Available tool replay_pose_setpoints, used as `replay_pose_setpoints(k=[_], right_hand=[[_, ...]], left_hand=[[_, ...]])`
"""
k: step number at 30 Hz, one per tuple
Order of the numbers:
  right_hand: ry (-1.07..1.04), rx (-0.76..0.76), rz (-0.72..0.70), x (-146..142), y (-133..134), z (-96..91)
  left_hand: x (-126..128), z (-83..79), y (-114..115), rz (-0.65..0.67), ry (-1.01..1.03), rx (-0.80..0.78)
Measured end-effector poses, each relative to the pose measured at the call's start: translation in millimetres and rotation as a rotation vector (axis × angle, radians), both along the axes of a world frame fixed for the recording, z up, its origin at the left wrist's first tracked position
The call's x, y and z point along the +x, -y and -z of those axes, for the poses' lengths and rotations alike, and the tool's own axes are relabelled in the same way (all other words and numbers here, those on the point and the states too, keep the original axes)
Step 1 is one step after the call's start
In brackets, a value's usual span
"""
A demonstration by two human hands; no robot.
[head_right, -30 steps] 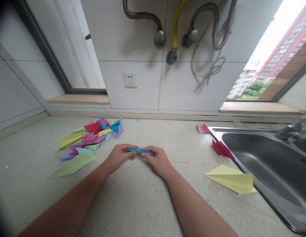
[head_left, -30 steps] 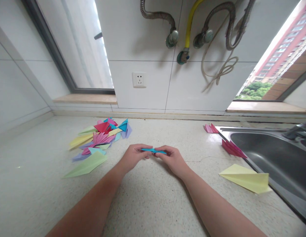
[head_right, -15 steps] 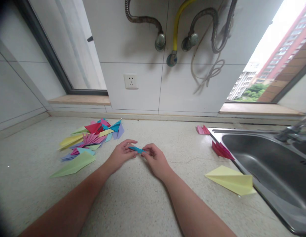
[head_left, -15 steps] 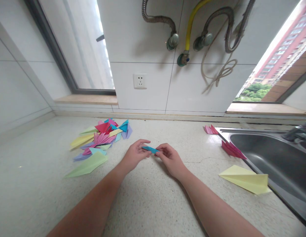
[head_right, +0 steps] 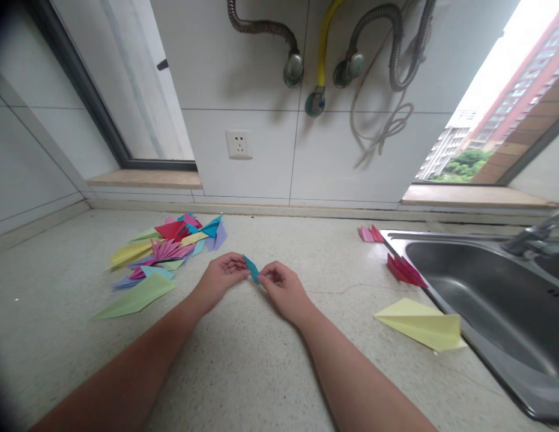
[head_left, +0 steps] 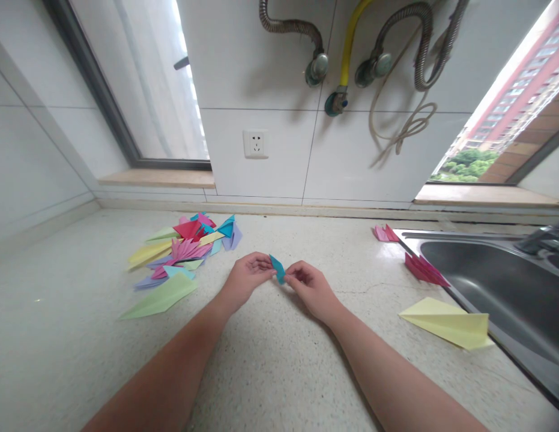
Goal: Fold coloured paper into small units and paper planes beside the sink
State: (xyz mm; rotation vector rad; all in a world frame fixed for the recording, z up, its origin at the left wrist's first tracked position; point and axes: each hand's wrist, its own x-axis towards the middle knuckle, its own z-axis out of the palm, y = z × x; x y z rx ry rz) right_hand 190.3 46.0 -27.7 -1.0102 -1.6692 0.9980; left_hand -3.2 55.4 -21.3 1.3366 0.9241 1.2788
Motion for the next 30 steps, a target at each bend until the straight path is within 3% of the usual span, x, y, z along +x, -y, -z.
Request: replay_pose_setpoints(k=[8, 20, 30], right_hand=[[-0.09, -0.06, -0.072, 1.5, 0.0, -1.4], [-0.007, -0.02, -0.063, -0.8, 0.6, 3.7], [0.074, 0.153, 0.155, -4.4, 6.3, -3.6]], left_hand=[[2.8, -2.7, 2.4, 0.072, 0.008, -0.039], [6.0, -0.1, 2.5, 0.179, 0.015, -0.059], [9.5, 2.7, 5.5, 0.103, 0.003, -0.074]])
